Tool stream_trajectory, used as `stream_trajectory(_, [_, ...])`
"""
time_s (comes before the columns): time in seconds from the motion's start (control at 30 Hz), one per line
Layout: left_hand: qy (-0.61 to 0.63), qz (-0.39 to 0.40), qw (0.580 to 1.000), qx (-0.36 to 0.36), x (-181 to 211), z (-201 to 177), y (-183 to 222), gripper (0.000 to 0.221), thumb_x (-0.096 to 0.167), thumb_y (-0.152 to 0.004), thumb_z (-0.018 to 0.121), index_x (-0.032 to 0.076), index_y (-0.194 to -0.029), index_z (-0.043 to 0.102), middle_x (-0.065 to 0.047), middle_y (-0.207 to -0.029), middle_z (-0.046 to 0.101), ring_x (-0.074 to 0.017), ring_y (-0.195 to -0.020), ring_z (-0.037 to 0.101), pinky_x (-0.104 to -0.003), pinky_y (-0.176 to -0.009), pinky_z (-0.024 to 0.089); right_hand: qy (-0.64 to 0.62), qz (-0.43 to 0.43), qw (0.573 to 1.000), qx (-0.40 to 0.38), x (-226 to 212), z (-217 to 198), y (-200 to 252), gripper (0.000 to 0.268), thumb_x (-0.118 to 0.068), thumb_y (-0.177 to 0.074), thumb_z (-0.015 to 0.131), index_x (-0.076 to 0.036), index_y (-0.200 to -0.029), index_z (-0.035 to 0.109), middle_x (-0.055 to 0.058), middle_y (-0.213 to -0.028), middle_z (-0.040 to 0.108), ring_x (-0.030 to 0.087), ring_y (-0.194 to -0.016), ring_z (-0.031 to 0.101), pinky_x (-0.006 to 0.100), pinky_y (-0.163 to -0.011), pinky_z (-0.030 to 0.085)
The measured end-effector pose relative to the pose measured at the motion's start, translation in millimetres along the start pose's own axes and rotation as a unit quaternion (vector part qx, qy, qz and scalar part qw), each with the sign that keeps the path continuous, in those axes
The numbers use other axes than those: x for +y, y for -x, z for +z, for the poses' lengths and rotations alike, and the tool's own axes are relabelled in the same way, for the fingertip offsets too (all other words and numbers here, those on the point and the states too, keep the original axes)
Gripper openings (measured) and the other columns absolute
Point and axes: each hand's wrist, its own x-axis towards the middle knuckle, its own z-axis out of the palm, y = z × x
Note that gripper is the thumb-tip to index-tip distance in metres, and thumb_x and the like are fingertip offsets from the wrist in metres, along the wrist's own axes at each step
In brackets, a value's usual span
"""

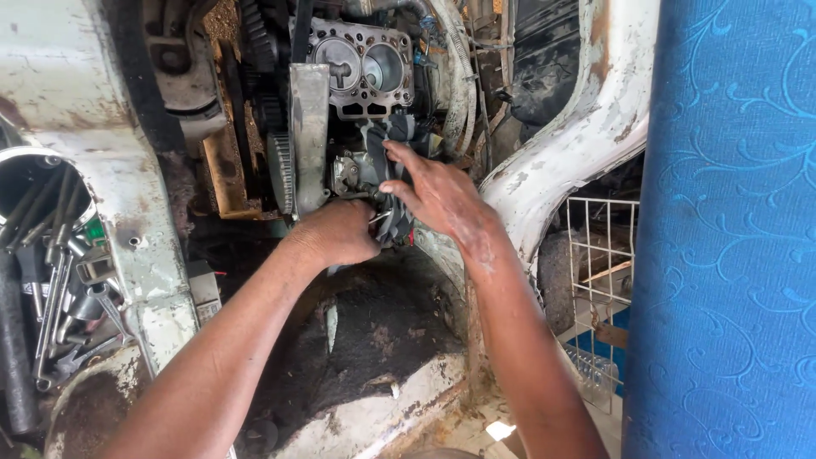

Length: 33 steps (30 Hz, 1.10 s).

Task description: The recorder is repairing an engine inside a vehicle, assisted by another person.

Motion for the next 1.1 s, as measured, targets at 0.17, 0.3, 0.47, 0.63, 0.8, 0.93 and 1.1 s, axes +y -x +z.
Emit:
stream_trajectory(0.17, [-0.067,0.012,0.997,0.03,-2.2,5.0,-2.9,0.042,0.033,-0.09,0.07,0.002,-0.117,0.069,-0.016,-0.104,0.074,-0.0251,-0.098,0.074,-0.041,-0.093,0.06,0.011,0.252,0.931,-0.263,-68.4,-54.2,-35.9,0.086,-0.043,-0.099,0.062,-0.02,-0.168,0.016,0.032,-0.108,0.077,0.037,-0.095,0.078,0.046,-0.091,0.062])
stream_trajectory(0.3, [-0.099,0.045,0.993,0.052,-7.2,19.2,-11.1,0.047,0.036,-0.09,0.073,-0.001,-0.117,0.068,-0.018,-0.106,0.072,-0.0275,-0.102,0.071,-0.043,-0.094,0.058,-0.146,-0.075,0.986,0.003,37.5,41.6,3.1,0.089,-0.023,-0.104,0.077,-0.007,-0.167,0.016,0.041,-0.145,0.052,0.053,-0.119,0.06,0.057,-0.097,0.05])
stream_trajectory(0.47, [-0.112,0.026,0.993,0.027,-1.9,18.4,-8.8,0.052,0.041,-0.096,0.068,-0.003,-0.124,0.062,-0.019,-0.104,0.071,-0.0285,-0.098,0.073,-0.045,-0.09,0.061,-0.155,0.167,0.966,-0.12,-1.5,11.2,-12.6,0.087,-0.021,-0.078,0.087,-0.018,-0.153,0.042,0.019,-0.144,0.06,0.025,-0.06,0.069,0.03,-0.062,0.065])
stream_trajectory(0.63, [-0.132,0.022,0.991,0.017,-6.3,20.0,-12.3,0.034,0.025,-0.095,0.064,0.0,-0.117,0.068,-0.016,-0.099,0.075,-0.0245,-0.092,0.076,-0.042,-0.084,0.064,-0.316,0.17,0.932,0.04,73.7,73.7,-6.0,0.036,-0.017,-0.092,0.08,-0.012,-0.128,0.074,0.013,-0.124,0.074,0.009,-0.067,0.067,0.025,-0.055,0.056])
stream_trajectory(0.8, [-0.139,0.039,0.988,0.05,-11.8,21.3,-16.3,0.03,0.015,-0.092,0.061,0.001,-0.117,0.068,-0.016,-0.105,0.073,-0.0277,-0.095,0.074,-0.043,-0.084,0.063,-0.542,0.046,0.749,0.379,88.7,75.6,-22.6,0.019,-0.003,-0.106,0.075,-0.005,-0.124,0.077,0.02,-0.103,0.077,0.013,-0.065,0.061,0.024,-0.056,0.051])
stream_trajectory(0.93, [-0.157,0.03,0.986,0.039,-11.1,23.3,-19.4,0.036,0.015,-0.094,0.058,0.001,-0.127,0.062,-0.018,-0.114,0.071,-0.0278,-0.102,0.073,-0.044,-0.086,0.062,-0.031,0.025,0.999,-0.002,36.7,22.5,-73.2,0.034,-0.015,-0.095,0.077,-0.014,-0.128,0.071,0.018,-0.129,0.067,0.031,-0.111,0.065,0.038,-0.094,0.054])
stream_trajectory(1.1, [-0.151,0.035,0.987,0.035,-12.0,18.8,-12.5,0.04,0.019,-0.097,0.059,-0.001,-0.131,0.06,-0.019,-0.117,0.071,-0.0283,-0.106,0.073,-0.044,-0.09,0.062,0.098,0.096,0.955,-0.263,23.2,14.1,-122.5,0.04,-0.034,-0.086,0.079,-0.019,-0.123,0.071,0.01,-0.12,0.07,0.026,-0.109,0.065,0.042,-0.093,0.053])
